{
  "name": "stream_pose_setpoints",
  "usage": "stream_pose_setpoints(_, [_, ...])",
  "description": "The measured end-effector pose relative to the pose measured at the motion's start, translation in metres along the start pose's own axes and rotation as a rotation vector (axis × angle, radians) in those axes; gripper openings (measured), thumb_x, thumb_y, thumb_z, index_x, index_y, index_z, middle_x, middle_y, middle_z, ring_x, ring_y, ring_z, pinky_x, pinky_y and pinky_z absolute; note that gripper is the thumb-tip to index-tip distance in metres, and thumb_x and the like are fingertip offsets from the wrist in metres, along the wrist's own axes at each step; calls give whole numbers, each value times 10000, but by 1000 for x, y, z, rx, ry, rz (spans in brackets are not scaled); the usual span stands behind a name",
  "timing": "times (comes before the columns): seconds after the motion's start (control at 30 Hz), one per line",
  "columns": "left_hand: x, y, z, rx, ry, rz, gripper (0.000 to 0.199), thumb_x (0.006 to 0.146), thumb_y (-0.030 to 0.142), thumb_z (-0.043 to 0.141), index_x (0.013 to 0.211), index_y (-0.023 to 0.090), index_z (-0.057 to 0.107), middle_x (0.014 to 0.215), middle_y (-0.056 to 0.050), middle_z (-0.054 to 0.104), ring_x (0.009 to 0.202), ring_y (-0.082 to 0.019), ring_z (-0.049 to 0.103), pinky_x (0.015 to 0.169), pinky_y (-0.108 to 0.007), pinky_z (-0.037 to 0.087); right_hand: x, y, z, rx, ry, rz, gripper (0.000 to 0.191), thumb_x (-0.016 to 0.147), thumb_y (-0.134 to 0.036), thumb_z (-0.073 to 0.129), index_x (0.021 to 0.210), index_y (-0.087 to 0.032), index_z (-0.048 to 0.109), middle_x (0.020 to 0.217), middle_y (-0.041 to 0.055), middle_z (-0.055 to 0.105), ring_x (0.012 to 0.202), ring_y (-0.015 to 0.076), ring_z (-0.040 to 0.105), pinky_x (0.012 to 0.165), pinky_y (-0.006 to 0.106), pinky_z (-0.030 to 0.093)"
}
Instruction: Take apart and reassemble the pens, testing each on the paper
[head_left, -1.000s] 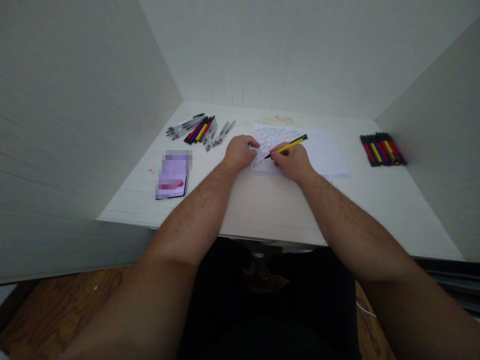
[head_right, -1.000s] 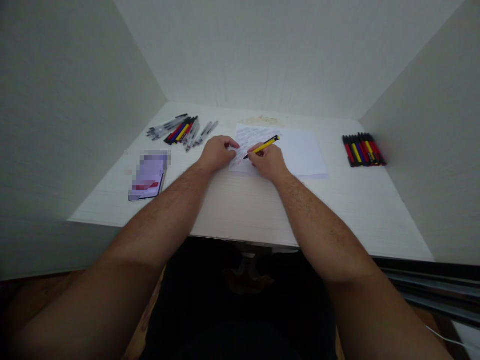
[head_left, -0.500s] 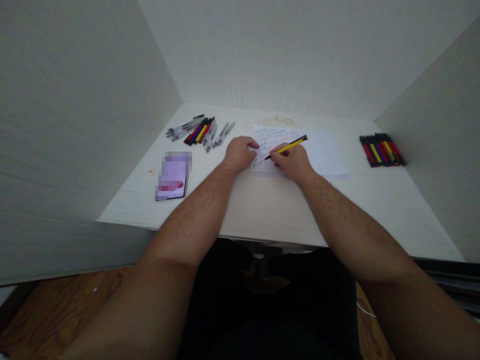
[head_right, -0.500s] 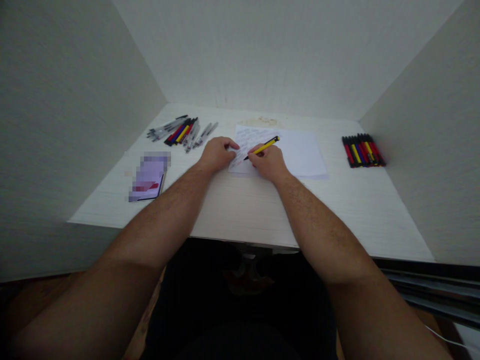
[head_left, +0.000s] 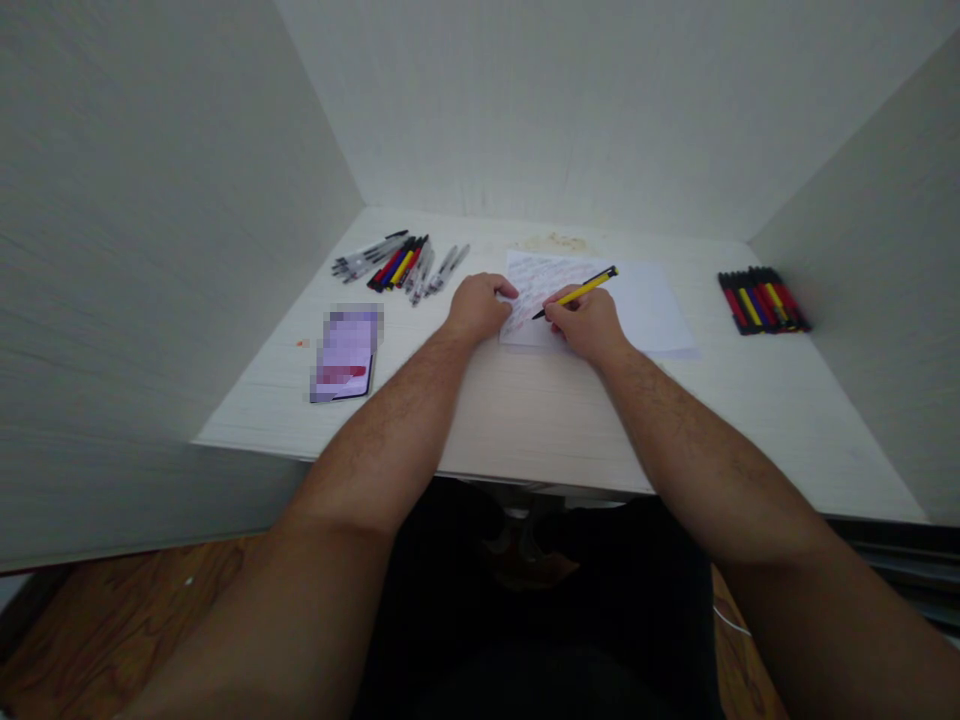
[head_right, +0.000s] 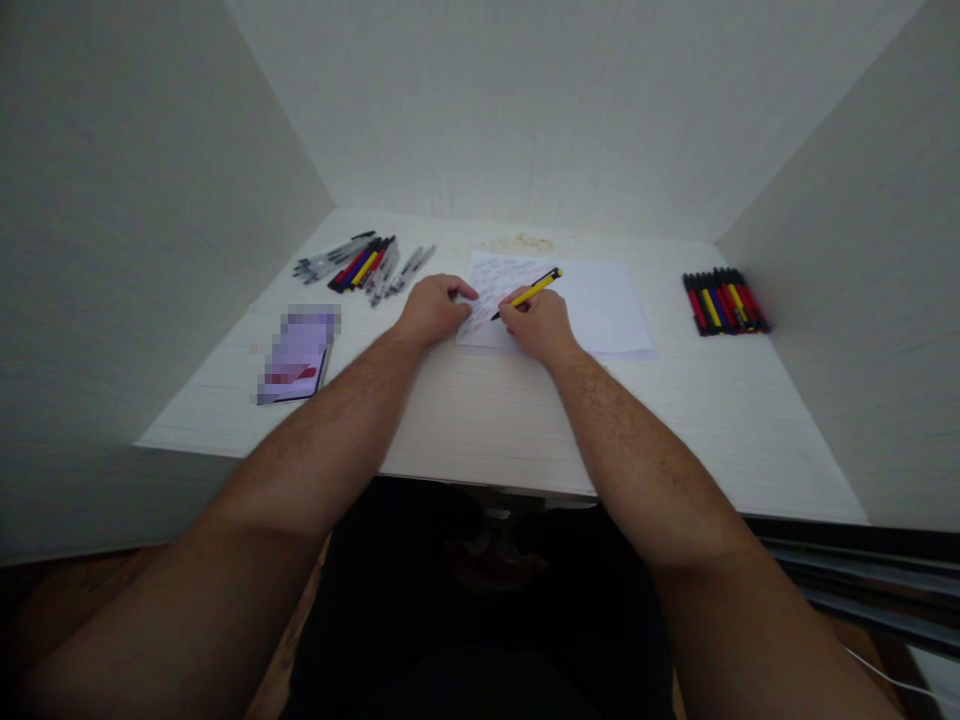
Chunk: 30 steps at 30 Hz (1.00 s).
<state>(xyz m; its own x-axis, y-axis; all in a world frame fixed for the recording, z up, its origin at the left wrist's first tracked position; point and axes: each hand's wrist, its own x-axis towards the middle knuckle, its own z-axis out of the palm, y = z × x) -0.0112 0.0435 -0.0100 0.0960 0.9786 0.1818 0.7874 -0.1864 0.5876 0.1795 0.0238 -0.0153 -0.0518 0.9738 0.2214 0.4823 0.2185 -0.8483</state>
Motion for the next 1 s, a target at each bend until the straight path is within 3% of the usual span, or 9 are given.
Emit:
stream_pose_setpoints(0.63, [0,0,1,36,29,26,328,691,137,610,974,200,765,1017,-58,734,912,-204,623,903,-344,490,3,6,1,-14,31,4,179,767,-302,610,826,-157,697,606,30,633,617,159,604,571,267,470])
stream_pose_setpoints(1.0, [0,-1,0,8,22,16,324,692,131,609,969,200,761,1010,-62,723,938,-209,615,914,-347,484,-1,2,0,31,-23,-21,204,749,-287,632,870,-151,724,627,30,645,591,139,587,553,253,453])
